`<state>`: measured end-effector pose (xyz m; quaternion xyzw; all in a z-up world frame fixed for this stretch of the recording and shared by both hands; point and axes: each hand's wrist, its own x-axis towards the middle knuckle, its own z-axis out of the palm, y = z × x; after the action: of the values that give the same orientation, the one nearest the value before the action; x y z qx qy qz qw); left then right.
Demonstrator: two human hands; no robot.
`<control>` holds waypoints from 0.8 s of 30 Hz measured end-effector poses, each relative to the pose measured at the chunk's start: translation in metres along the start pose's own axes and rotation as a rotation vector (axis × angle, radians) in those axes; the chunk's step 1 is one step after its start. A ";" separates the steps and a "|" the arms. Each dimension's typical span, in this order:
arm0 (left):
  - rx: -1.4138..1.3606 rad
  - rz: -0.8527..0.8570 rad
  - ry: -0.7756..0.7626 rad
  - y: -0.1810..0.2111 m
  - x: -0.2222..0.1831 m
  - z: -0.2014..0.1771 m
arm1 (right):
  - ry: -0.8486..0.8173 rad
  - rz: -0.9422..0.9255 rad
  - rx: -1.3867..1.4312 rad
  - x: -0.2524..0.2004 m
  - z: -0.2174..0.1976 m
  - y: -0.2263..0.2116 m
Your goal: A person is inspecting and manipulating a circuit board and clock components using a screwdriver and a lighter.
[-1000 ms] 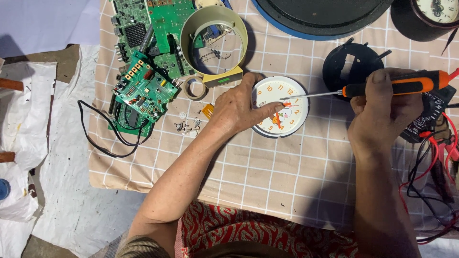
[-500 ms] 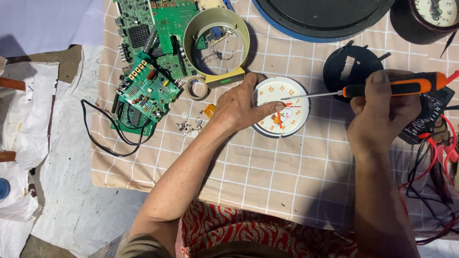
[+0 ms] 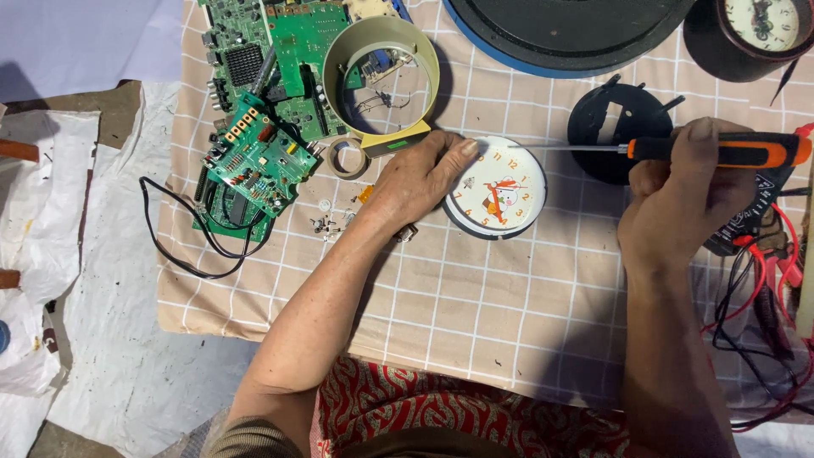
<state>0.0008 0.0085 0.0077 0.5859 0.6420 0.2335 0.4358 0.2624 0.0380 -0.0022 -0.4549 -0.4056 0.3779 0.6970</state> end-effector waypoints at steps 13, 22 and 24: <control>-0.158 0.026 0.067 -0.026 0.008 0.007 | -0.016 0.163 0.076 0.008 0.008 0.018; -0.322 0.148 0.093 -0.035 0.008 0.008 | -0.321 0.389 0.039 0.004 0.010 0.014; -0.331 0.149 0.093 -0.036 0.009 0.009 | -0.335 0.413 0.038 0.005 0.008 0.016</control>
<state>-0.0105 0.0076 -0.0284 0.5408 0.5691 0.3944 0.4775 0.2549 0.0498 -0.0142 -0.4460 -0.4069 0.5896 0.5365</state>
